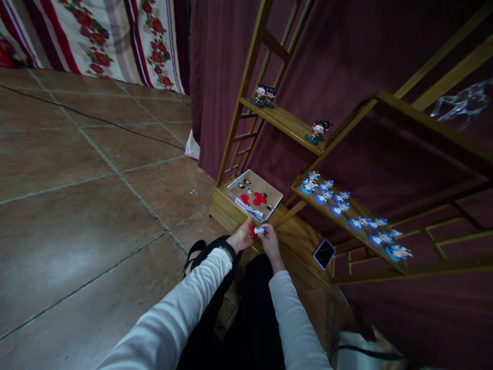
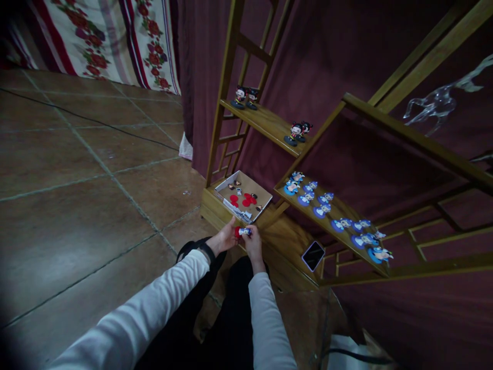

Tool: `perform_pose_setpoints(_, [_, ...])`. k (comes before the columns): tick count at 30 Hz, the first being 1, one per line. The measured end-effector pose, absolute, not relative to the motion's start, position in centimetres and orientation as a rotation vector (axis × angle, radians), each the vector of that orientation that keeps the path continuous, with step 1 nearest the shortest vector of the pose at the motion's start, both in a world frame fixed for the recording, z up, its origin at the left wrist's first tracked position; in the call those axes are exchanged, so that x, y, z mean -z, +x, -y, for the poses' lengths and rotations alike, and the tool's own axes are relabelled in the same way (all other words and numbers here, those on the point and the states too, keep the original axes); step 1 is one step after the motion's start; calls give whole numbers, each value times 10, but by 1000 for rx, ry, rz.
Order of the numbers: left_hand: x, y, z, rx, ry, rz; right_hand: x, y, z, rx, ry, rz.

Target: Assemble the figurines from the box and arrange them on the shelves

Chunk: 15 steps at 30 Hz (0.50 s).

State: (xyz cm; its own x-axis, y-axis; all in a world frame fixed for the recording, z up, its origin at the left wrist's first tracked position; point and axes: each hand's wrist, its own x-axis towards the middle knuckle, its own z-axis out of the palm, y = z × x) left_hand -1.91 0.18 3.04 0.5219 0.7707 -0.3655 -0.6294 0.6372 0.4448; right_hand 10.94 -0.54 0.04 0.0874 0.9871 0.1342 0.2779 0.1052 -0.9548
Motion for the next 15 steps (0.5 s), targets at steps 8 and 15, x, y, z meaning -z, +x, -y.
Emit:
perform_pose_setpoints(8, [-30,-16,-2,-867,274,-674,-4,111,8,-884,-1391,1438])
perform_pose_setpoints(15, [-24,-14,-4,-955,240,-671,-11,107,13,-868,-1392,1425])
